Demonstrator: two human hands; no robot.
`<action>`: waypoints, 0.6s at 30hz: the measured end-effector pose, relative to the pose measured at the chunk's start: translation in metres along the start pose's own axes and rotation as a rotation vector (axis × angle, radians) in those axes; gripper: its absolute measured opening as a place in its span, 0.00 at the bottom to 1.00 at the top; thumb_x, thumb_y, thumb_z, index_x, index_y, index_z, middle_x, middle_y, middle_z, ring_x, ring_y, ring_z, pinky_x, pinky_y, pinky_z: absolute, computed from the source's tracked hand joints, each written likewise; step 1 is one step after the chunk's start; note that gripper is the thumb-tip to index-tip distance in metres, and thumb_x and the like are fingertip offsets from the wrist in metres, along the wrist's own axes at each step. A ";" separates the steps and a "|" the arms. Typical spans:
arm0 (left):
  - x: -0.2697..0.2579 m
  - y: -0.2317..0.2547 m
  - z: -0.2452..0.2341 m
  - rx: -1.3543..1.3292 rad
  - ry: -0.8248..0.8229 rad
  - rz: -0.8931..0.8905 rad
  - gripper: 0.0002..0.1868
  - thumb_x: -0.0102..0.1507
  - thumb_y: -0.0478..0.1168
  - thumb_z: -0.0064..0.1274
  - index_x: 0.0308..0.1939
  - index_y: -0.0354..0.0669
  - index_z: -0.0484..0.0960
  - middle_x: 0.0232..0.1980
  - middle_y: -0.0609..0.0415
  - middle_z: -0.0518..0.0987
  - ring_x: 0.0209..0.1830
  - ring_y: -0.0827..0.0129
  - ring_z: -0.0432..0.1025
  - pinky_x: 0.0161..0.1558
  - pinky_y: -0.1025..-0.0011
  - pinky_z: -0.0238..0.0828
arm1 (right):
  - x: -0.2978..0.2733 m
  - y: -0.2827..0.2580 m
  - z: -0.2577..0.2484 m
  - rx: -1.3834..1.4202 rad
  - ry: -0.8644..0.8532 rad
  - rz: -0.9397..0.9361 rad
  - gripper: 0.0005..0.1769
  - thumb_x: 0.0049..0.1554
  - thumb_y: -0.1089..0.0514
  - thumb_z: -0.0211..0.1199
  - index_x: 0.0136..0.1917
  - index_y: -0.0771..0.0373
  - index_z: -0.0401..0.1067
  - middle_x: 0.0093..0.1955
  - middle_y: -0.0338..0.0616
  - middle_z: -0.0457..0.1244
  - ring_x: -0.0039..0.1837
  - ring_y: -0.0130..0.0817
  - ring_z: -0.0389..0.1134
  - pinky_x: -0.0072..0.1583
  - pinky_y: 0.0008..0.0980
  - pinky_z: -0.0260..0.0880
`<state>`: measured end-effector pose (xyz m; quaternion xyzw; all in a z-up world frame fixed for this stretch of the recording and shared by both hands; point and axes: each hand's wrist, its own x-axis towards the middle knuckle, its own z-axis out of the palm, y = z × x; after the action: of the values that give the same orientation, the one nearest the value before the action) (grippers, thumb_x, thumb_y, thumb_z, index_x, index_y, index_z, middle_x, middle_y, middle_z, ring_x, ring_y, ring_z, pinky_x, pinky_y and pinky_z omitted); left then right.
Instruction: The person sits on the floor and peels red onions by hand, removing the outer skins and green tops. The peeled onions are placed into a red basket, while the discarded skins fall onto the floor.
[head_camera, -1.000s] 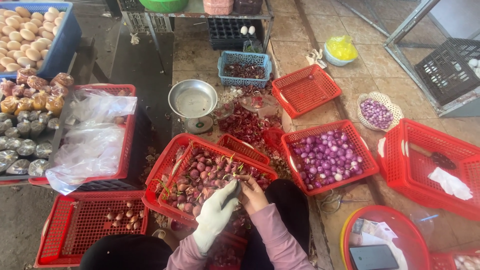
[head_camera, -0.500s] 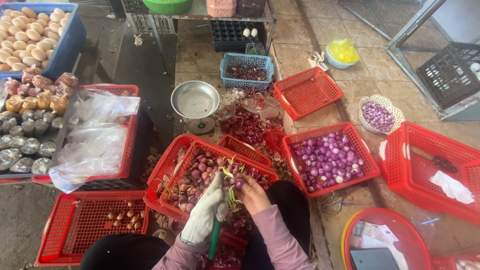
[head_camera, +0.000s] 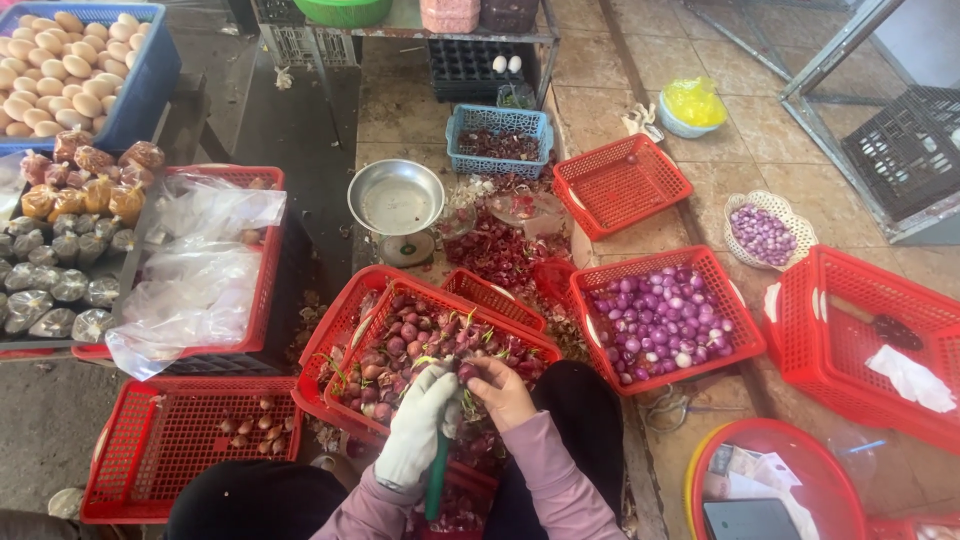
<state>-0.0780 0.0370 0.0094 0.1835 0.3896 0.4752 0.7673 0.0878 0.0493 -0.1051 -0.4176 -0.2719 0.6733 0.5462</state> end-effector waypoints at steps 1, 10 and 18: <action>0.003 -0.003 -0.006 0.001 -0.001 0.001 0.09 0.67 0.36 0.50 0.33 0.40 0.68 0.15 0.51 0.64 0.08 0.69 0.56 0.13 0.73 0.55 | -0.003 -0.007 0.005 0.000 0.000 -0.001 0.23 0.54 0.74 0.66 0.63 0.70 0.72 0.58 0.55 0.69 0.60 0.42 0.71 0.66 0.36 0.72; 0.010 -0.002 -0.021 0.554 -0.291 0.044 0.48 0.60 0.49 0.61 0.80 0.46 0.55 0.84 0.50 0.57 0.80 0.67 0.58 0.67 0.71 0.68 | -0.001 -0.021 0.002 0.020 0.052 0.068 0.28 0.56 0.67 0.66 0.70 0.61 0.73 0.67 0.49 0.69 0.59 0.36 0.72 0.50 0.27 0.75; -0.008 0.009 -0.005 0.255 -0.175 -0.003 0.41 0.64 0.43 0.52 0.81 0.45 0.57 0.19 0.58 0.67 0.11 0.78 0.58 0.13 0.82 0.57 | -0.002 -0.020 0.004 0.179 0.027 0.000 0.27 0.56 0.70 0.64 0.69 0.67 0.68 0.63 0.56 0.67 0.62 0.44 0.70 0.63 0.39 0.74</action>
<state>-0.0886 0.0334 0.0157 0.3198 0.3787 0.4030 0.7694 0.0945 0.0527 -0.0865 -0.3763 -0.2031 0.6892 0.5849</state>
